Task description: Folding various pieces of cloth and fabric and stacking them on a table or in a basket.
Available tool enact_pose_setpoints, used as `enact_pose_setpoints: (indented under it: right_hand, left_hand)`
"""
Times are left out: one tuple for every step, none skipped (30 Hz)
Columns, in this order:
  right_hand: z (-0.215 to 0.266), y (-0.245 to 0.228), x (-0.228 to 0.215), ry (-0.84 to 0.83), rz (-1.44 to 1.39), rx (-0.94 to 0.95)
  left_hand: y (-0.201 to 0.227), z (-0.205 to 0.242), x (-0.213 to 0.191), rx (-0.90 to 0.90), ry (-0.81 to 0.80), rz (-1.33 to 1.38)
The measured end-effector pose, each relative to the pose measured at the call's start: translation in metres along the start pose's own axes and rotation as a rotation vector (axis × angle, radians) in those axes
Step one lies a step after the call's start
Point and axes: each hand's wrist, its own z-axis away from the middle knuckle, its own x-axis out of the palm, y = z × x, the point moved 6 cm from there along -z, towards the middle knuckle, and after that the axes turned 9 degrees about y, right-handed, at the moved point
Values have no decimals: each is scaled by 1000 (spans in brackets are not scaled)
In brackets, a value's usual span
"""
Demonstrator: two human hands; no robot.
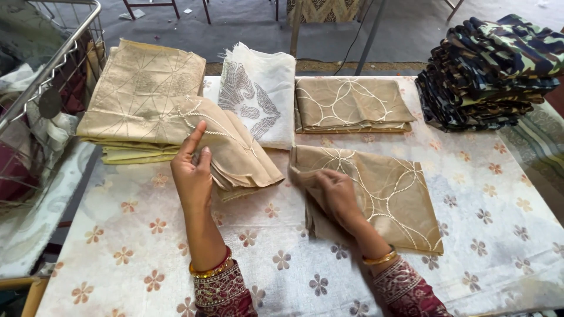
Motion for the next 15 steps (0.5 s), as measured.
enact_pose_setpoints:
  right_hand:
    - [-7, 10, -6, -2, 5, -1]
    - [-13, 23, -11, -4, -278, 81]
    - [-20, 35, -16, -6, -560, 164]
    - [-22, 41, -18, -6, -559, 163]
    - [-24, 50, -17, -33, -675, 246]
    - [-24, 58, -16, -61, -792, 331]
    - [-25, 65, -16, -60, -792, 331]
    - [-26, 75, -17, -36, -828, 384]
    - [-26, 84, -17, -11, -863, 438]
    - [-29, 87, -23, -11, -866, 438]
    - [-31, 93, -32, 48, -900, 473]
    - [-33, 100, -42, 108, -933, 510]
    - [-33, 91, -57, 109, -934, 512]
    - [-32, 85, -75, 174, -955, 539]
    - [-31, 79, -94, 238, -976, 565]
  left_hand:
    - [-4, -1, -1, -3, 3, 4]
    - [-5, -2, 0, 34, -14, -12]
    - [-6, -2, 1, 71, -31, -28]
    - [-6, -2, 1, 71, -31, -27]
    - [-5, -2, 2, 83, -35, -26]
    - [-4, -1, 2, 96, -40, -27]
    - [-5, -1, 2, 96, -40, -27]
    - [-7, -1, 1, 75, -38, -14]
    - [-8, -2, 1, 55, -36, -1]
    - [-5, -1, 2, 56, -37, -3]
    - [-3, -1, 2, 37, -26, -4]
    - [-2, 1, 3, 14, -16, -5]
    - [2, 3, 6, 13, -18, -6]
    - [4, 6, 9, -28, -9, -21]
    - [6, 9, 12, -70, -2, -36]
